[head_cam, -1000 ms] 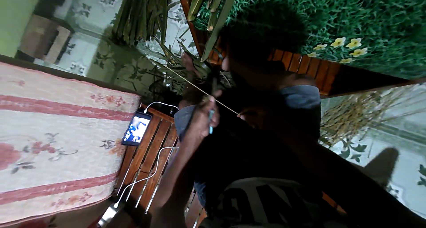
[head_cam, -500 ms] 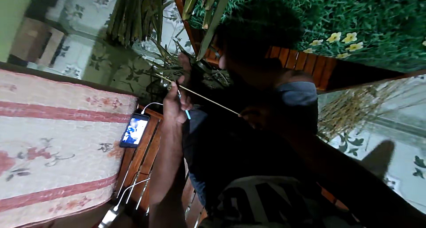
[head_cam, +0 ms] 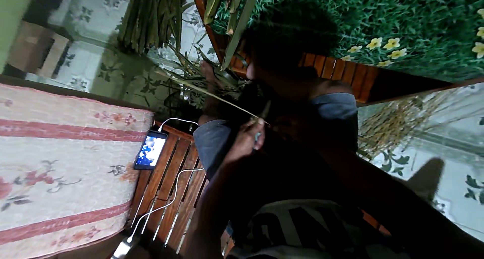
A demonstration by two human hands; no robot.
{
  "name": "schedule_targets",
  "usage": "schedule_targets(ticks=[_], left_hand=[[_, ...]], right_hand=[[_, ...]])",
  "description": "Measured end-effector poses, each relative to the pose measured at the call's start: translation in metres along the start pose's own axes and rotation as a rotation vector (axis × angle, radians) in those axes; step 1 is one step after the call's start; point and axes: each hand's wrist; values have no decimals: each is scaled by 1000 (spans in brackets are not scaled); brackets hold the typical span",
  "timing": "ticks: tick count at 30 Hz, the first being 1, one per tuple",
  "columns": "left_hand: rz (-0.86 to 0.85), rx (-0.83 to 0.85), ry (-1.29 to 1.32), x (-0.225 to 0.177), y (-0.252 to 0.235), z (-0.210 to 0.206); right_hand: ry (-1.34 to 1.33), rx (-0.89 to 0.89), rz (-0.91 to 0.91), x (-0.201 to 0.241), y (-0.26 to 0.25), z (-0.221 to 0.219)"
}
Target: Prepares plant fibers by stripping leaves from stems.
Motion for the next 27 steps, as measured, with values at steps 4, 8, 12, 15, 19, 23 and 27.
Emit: schedule_targets(ticks=[4, 8, 12, 15, 19, 23, 27], left_hand=[[-59, -181, 156, -16, -13, 42], [21, -25, 5, -5, 5, 12], [44, -9, 56, -10, 9, 3], [-59, -163, 180, -26, -4, 35], [32, -76, 19, -15, 6, 15], [78, -27, 23, -16, 14, -2], [-11, -158, 178, -24, 0, 30]], right_hand=[[95, 27, -70, -7, 5, 6], [18, -15, -19, -8, 5, 1], [51, -16, 13, -5, 3, 1], [82, -3, 6, -10, 4, 3], [125, -31, 45, -6, 1, 0], [193, -100, 163, -8, -2, 0], [278, -98, 94, -10, 1, 5]])
Point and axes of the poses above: each hand's wrist, its own y-axis away from the middle knuckle, its own z-axis out of the back of the hand, x = y × z, and after that the axes turned 10 degrees about -z, right-handed
